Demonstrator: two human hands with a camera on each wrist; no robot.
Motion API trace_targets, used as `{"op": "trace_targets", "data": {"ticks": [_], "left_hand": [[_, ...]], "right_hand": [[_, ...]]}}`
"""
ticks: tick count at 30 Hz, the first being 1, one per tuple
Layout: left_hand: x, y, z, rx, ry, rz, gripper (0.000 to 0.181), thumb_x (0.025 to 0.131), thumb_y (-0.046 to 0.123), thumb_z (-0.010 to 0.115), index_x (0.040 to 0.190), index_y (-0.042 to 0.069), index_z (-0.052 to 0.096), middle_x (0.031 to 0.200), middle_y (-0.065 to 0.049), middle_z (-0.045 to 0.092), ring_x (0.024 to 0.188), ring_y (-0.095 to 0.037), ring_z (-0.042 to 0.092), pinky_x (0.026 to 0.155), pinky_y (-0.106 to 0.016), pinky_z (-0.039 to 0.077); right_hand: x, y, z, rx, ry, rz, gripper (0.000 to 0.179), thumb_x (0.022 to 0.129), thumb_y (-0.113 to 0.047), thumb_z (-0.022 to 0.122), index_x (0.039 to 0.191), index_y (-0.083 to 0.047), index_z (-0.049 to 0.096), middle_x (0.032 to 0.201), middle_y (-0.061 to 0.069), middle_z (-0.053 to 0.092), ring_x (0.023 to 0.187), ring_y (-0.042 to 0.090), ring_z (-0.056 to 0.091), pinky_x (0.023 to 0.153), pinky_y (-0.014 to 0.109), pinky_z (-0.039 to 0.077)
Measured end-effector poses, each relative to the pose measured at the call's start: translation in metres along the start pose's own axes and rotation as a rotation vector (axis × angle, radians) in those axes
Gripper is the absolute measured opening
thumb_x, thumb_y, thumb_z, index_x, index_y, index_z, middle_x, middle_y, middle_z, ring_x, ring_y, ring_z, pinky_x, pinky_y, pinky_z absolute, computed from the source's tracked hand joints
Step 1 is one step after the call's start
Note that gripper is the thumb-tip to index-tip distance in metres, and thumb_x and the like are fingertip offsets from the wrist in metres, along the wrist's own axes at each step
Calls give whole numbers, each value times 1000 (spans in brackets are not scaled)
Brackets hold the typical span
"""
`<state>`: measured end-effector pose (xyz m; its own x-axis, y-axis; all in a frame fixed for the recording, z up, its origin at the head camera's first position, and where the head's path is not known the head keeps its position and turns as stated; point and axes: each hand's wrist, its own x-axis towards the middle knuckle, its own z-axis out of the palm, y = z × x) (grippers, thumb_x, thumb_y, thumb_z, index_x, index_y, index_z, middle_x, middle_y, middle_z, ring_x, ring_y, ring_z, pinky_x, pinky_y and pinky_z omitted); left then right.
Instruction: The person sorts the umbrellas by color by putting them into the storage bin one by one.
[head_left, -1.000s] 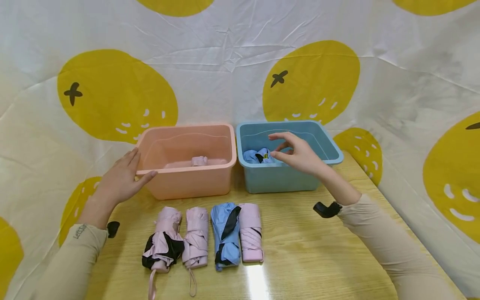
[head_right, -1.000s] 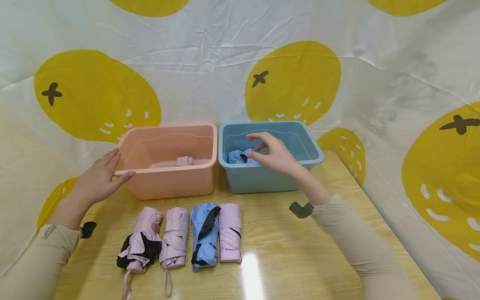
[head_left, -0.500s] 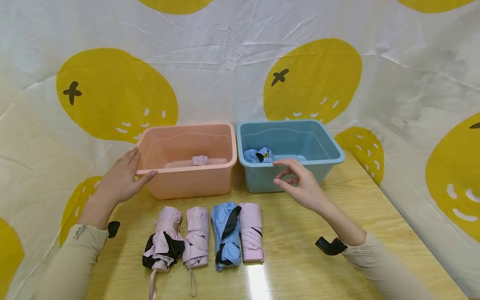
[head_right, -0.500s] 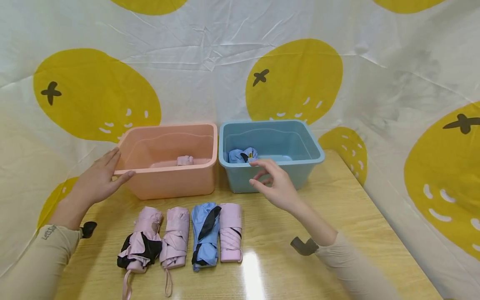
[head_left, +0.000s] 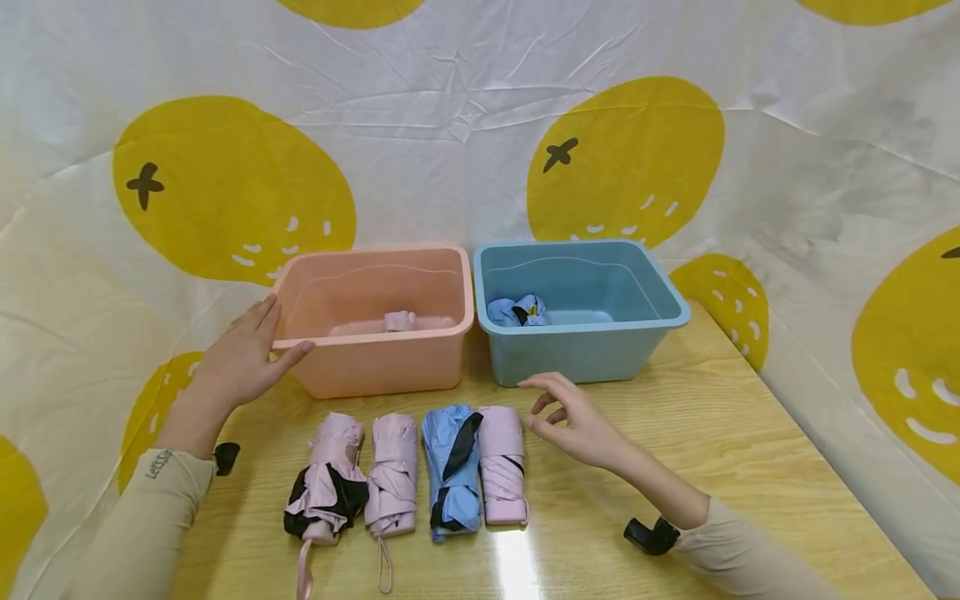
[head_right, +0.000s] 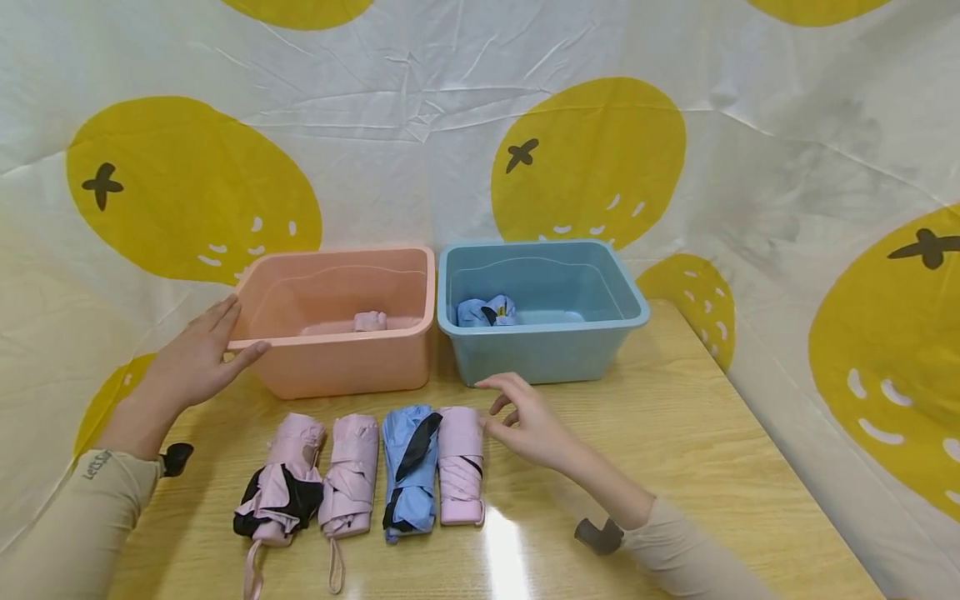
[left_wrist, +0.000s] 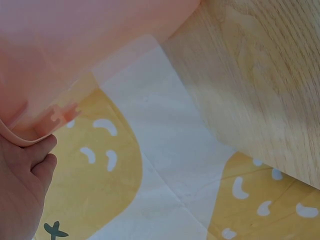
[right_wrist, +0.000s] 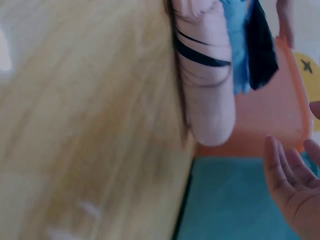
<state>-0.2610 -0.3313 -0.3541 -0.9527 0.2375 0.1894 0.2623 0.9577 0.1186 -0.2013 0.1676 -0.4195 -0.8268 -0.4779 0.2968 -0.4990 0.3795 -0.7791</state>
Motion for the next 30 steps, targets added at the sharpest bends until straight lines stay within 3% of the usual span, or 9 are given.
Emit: {"op": "trace_targets", "data": {"ticks": [7, 14, 21, 30], "left_hand": [[0, 1, -1, -11, -1, 1, 101, 103, 64, 47, 159, -14, 16, 168, -34, 13, 152, -55, 17, 123, -67, 17], [1, 1, -1, -9, 4, 5, 101, 103, 64, 47, 159, -14, 17, 167, -34, 14, 152, -55, 17, 123, -67, 18], [1, 0, 0, -5, -2, 3, 101, 103, 65, 47, 159, -14, 18, 168, -34, 14, 152, -55, 17, 123, -66, 17], [0, 0, 1, 6, 8, -2, 101, 103, 65, 47, 159, -14, 18, 167, -34, 15, 152, -55, 19, 123, -66, 18]], "right_hand": [[1, 7, 22, -72, -84, 54, 58, 93, -14, 77, 146, -9, 55, 144, 13, 51, 114, 35, 62, 83, 43, 63], [7, 7, 37, -300, -145, 97, 85, 84, -31, 85, 154, -2, 47, 155, 21, 45, 140, 40, 48, 114, 59, 43], [12, 6, 51, -382, -199, 213, 95, 82, -43, 86, 158, -7, 43, 160, 16, 41, 141, 44, 43, 110, 62, 45], [22, 0, 59, -459, -209, 258, 100, 78, -52, 86, 157, -6, 46, 158, 17, 45, 136, 47, 49, 99, 64, 52]]}}
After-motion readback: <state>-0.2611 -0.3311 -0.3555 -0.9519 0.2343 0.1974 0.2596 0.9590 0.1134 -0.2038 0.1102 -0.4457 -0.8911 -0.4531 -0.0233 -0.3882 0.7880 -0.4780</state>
